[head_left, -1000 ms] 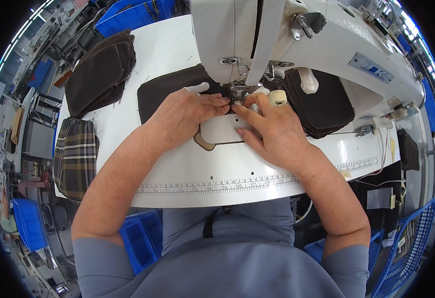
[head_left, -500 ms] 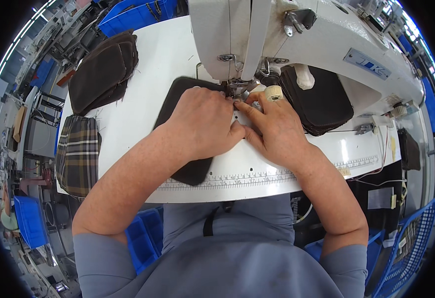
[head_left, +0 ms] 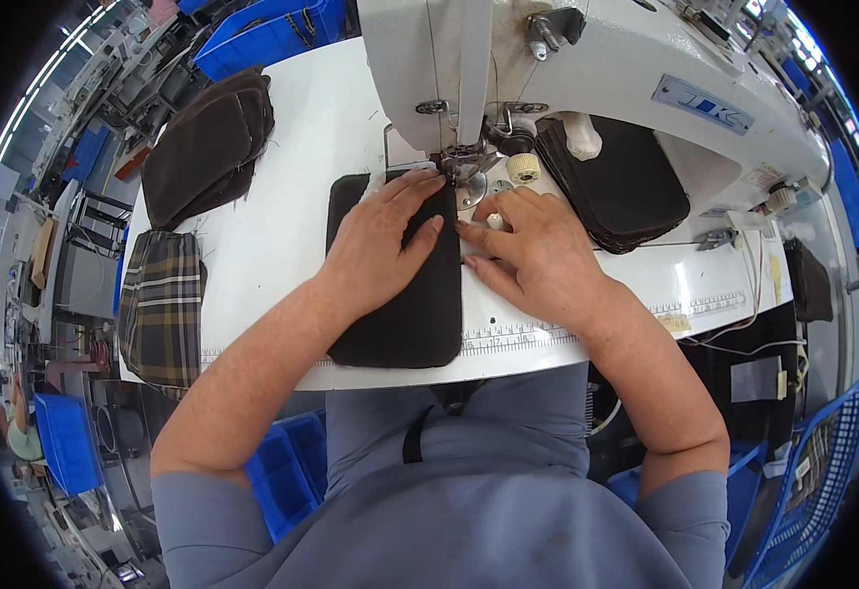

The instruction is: Sewing pieces of leather together using an industrial sewing machine.

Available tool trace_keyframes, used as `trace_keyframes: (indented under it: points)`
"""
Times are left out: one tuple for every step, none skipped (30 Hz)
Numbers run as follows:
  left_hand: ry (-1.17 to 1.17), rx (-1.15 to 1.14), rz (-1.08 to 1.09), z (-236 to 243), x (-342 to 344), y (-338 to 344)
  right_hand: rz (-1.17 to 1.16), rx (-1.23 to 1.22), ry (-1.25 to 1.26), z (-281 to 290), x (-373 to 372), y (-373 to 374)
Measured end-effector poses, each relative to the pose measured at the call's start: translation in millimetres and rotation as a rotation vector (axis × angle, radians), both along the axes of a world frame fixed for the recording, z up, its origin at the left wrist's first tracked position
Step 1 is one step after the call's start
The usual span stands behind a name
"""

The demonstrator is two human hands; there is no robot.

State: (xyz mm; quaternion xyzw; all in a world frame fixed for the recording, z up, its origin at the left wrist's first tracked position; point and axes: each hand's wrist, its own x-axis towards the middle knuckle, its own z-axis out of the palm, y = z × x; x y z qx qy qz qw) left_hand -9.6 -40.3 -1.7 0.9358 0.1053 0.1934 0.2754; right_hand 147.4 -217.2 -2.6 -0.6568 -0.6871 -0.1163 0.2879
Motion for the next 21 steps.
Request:
trace_keyframes:
  points:
    - [-0.002,0.000,-0.001,-3.0,-1.0,-5.6,0.022,-0.011,0.006,1.1,-0.3,-1.9]
    - [-0.034,0.083,0.020,-8.3,-1.3,-10.2,0.021,-0.011,0.004,2.0,0.1,-3.7]
    - [-0.066,0.166,0.043,-10.8,-1.0,-13.6,0.044,0.001,0.021,2.3,0.7,-5.6]
    - [-0.059,0.134,0.039,-11.6,-0.7,-15.4,0.067,0.012,0.039,2.5,0.8,-6.9]
    - [-0.061,0.132,0.041,-11.2,-0.4,-16.2,0.069,0.010,0.037,2.4,0.5,-7.6]
    - [-0.043,0.149,0.038,-8.5,0.6,-16.7,0.062,0.013,0.046,2.9,0.1,-8.4]
    - [-0.025,0.166,0.035,-6.9,1.4,-16.7,0.055,0.015,0.054,3.2,-0.3,-9.3]
    - [-0.027,0.164,0.036,-7.6,1.7,-16.3,0.055,0.012,0.052,2.8,-0.6,-10.4]
    - [-0.029,0.151,0.028,-9.2,1.7,-15.2,0.044,0.016,0.040,2.3,-1.3,-11.2]
    - [-0.030,0.137,0.019,-10.5,2.1,-14.1,0.033,0.020,0.028,2.4,-1.8,-12.4]
    - [-0.033,0.135,0.019,-10.9,3.5,-12.7,0.032,0.018,0.026,4.6,-1.8,-14.2]
    - [-0.053,0.114,0.034,-11.2,4.6,-10.8,0.047,-0.012,0.006,7.8,-1.7,-16.1]
    - [-0.073,0.094,0.050,-11.6,5.3,-9.3,0.062,-0.042,-0.015,11.0,-1.8,-18.1]
    - [-0.074,0.093,0.051,-12.2,5.2,-7.3,0.064,-0.044,-0.017,13.8,-2.7,-20.5]
    - [-0.103,0.078,0.044,-12.1,5.3,-5.4,0.085,-0.069,-0.009,16.0,-3.9,-24.2]
    - [-0.131,0.063,0.036,-11.3,3.8,-4.3,0.107,-0.093,-0.001,17.2,-5.8,-27.4]
    - [-0.132,0.064,0.035,-9.3,0.5,-3.1,0.106,-0.093,-0.003,16.9,-8.5,-30.3]
    - [-0.157,-0.003,0.026,-3.0,-2.3,-3.2,0.120,-0.089,0.001,15.5,-11.1,-34.6]
    - [-0.181,-0.068,0.018,1.2,-5.8,-2.4,0.135,-0.084,0.005,14.6,-14.2,-38.8]
    - [-0.207,-0.015,-0.042,1.8,-13.1,-1.6,0.133,-0.083,0.005,14.3,-18.5,-42.2]
    - [-0.205,-0.015,-0.045,7.1,-19.5,-7.2,0.138,-0.074,0.018,13.2,-23.3,-44.7]
